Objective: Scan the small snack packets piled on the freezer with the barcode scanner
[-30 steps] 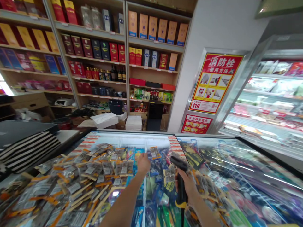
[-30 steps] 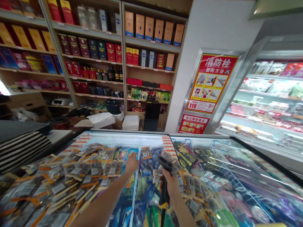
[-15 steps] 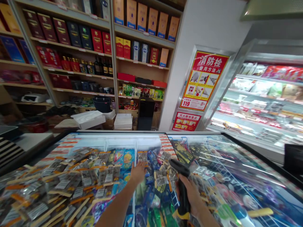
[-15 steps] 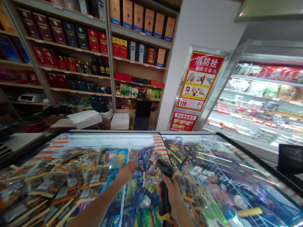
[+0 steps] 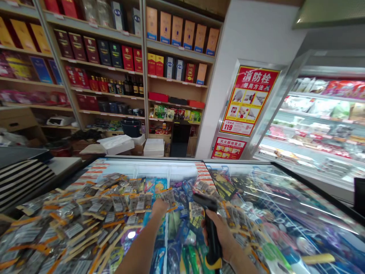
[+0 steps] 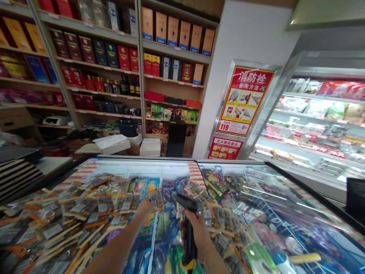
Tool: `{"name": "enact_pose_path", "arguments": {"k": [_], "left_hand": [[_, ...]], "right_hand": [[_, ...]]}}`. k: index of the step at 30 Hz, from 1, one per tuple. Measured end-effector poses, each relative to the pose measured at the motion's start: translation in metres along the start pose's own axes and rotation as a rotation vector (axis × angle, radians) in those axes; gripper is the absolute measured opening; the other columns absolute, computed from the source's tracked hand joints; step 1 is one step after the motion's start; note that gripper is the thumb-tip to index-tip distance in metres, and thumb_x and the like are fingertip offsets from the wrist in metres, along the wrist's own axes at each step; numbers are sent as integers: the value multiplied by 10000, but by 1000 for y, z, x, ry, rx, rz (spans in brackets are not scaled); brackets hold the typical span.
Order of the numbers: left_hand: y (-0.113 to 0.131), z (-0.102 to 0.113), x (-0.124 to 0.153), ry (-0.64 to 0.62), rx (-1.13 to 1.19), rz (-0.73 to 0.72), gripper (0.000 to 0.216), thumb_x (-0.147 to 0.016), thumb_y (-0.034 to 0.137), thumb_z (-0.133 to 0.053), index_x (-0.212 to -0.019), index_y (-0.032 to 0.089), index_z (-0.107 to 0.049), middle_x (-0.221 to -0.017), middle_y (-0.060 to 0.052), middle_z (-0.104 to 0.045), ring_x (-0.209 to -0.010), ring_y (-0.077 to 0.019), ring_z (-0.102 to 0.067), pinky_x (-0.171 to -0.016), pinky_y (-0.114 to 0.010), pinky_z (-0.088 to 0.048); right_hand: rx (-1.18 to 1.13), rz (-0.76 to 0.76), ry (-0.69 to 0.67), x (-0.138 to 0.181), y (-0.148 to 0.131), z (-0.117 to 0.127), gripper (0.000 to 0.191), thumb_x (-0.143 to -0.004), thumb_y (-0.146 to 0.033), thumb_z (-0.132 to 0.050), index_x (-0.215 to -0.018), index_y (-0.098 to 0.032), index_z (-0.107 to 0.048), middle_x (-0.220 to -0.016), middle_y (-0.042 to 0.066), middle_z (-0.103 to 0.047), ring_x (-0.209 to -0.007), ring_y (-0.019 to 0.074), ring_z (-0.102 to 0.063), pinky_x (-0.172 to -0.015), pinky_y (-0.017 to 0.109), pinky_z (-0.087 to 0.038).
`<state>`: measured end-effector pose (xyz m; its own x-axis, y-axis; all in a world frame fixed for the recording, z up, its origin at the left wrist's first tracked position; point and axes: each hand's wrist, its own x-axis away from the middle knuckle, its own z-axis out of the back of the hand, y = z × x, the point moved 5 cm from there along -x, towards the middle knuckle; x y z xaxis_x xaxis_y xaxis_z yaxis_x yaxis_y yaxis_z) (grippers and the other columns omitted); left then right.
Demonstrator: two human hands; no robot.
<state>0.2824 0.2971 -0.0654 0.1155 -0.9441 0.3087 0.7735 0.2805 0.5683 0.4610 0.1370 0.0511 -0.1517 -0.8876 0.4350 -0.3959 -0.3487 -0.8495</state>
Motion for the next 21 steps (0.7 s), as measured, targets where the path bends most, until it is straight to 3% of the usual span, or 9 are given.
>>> {"name": "enact_pose_path", "arguments": {"k": [6, 11, 21], "left_hand": [[-11, 24, 13, 26, 47, -110, 250, -756, 298, -448, -934, 133, -512, -924, -36, -543, -821, -142, -525, -703, -327, -431], [-24, 51, 26, 99, 79, -106, 252, -761, 301, -438, -928, 128, -514, -920, -39, -548, -806, -134, -528, -702, -330, -432], [-38, 73, 45, 186, 77, -52, 247, -760, 296, -441, -929, 131, -513, -927, -40, -546, -808, -133, -527, -701, -328, -432]], "right_hand": [[30, -51, -90, 10, -2, -35, 355, -596, -476, -521, -754, -161, -481, -472, -29, -531, -301, 88, -438, -268, 212, -349], [80, -65, -168, 23, -5, -60, 339, -609, -476, -507, -740, -164, -483, -432, -43, -506, -291, 87, -428, -263, 207, -340], [89, -52, -252, 39, -5, -68, 341, -608, -489, -499, -719, -166, -483, -426, -58, -486, -299, 80, -432, -265, 202, -349]]}}
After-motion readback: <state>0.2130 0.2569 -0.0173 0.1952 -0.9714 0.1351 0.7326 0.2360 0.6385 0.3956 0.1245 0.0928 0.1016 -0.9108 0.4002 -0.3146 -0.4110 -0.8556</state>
